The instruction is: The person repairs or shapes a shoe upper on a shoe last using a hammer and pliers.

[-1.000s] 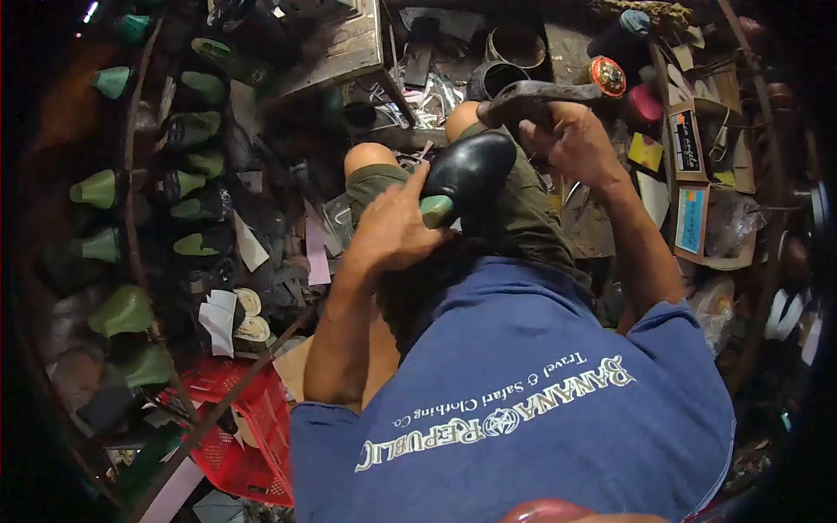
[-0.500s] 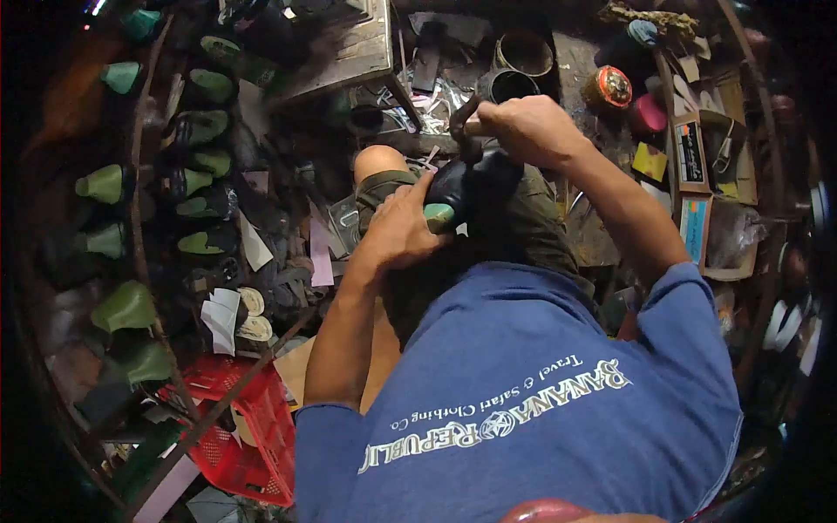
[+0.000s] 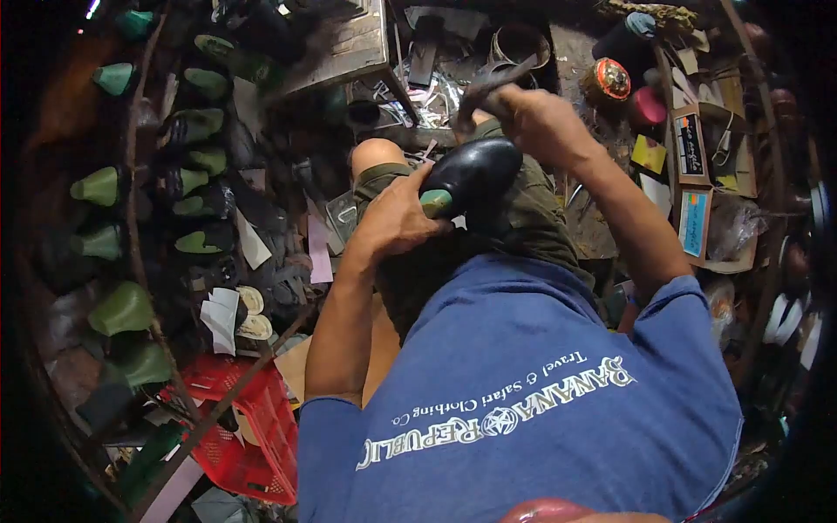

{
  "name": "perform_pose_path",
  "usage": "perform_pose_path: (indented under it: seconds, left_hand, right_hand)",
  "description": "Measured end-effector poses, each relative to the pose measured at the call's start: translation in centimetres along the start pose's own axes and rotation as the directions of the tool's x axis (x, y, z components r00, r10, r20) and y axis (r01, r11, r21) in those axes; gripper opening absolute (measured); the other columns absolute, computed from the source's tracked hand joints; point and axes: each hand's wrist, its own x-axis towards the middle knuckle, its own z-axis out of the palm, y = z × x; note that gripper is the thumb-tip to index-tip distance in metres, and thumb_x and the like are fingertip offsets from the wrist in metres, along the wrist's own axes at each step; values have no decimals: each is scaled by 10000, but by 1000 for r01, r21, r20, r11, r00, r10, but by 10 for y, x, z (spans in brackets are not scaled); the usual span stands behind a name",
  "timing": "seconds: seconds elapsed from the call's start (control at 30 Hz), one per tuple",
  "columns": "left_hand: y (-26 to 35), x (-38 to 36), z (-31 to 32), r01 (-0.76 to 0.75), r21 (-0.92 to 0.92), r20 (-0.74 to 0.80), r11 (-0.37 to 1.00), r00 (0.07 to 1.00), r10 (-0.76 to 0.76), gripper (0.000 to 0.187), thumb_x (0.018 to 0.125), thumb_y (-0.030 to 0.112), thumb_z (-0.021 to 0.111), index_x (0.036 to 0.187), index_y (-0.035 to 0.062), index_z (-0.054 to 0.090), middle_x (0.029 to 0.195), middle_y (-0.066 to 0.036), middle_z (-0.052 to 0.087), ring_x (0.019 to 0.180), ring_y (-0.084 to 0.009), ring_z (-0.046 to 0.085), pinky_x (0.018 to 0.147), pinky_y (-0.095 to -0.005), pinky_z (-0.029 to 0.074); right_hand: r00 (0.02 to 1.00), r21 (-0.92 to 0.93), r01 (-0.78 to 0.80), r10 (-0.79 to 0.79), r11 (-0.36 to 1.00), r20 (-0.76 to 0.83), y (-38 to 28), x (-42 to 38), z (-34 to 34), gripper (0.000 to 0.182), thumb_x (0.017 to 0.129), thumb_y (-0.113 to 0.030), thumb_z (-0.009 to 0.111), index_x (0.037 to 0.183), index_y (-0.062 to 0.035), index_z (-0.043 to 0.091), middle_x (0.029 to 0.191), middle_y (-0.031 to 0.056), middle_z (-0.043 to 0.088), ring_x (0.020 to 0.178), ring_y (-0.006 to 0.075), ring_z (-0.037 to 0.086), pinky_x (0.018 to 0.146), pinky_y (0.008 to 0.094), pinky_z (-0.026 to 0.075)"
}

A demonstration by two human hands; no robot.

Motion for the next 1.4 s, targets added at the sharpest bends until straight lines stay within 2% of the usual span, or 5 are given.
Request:
perform_pose_path:
  seconds: [0.13, 0.23, 0.33, 0.83, 1.4]
  left_hand:
    - [24, -13, -9, 54, 218, -32, 974, 998, -48, 731, 697, 343, 788, 1305, 42, 517, 1210, -193, 594, 1125, -354, 564, 969, -410, 428]
    - [24, -15, 14, 83, 219, -329, 972, 944, -7, 653, 820, 569, 625, 1226, 59, 586, 1173, -160, 618, 1078, -346, 585, 905, -437, 456]
    - [25, -11, 18, 118, 228, -395, 966, 919, -19, 536, 876, 514, 580, 1156, 60, 628, 1103, -149, 650, 1022, -346, 612, 860, -451, 470]
    - [8, 11, 16, -1, 358, -571, 934, 791, 220, 377, 946, 418, 504, 760, 124, 651, 671, -122, 644, 597, -335, 627, 549, -444, 484]
    - [-13, 38, 2, 17, 363, -612, 931, 758, 225, 415, 964, 371, 478, 686, 86, 597, 672, -144, 611, 650, -381, 610, 597, -477, 503]
  right_hand:
    - [964, -197, -40, 90, 980, 249, -5, -3, -2, 267, 816, -111, 554, 1070, -186, 589, 823, 173, 673, 788, 379, 663, 677, 480, 517]
    - [994, -193, 3, 18, 981, 107, -4, 1, -16, 214, 789, -115, 587, 1003, -115, 594, 814, 178, 667, 781, 370, 659, 660, 471, 513]
    - [995, -6, -95, 95, 995, 20, -10, 0, -22, 155, 798, -151, 606, 933, -91, 560, 815, 190, 662, 785, 389, 651, 650, 478, 509]
    - [974, -265, -46, 102, 963, 201, -1, 2, -10, 167, 835, -165, 573, 990, -107, 559, 798, 188, 649, 764, 390, 646, 647, 480, 506]
    - [981, -227, -44, 84, 973, 173, -12, -4, -19, 163, 805, -114, 596, 966, -89, 603, 829, 165, 674, 800, 365, 662, 658, 448, 527]
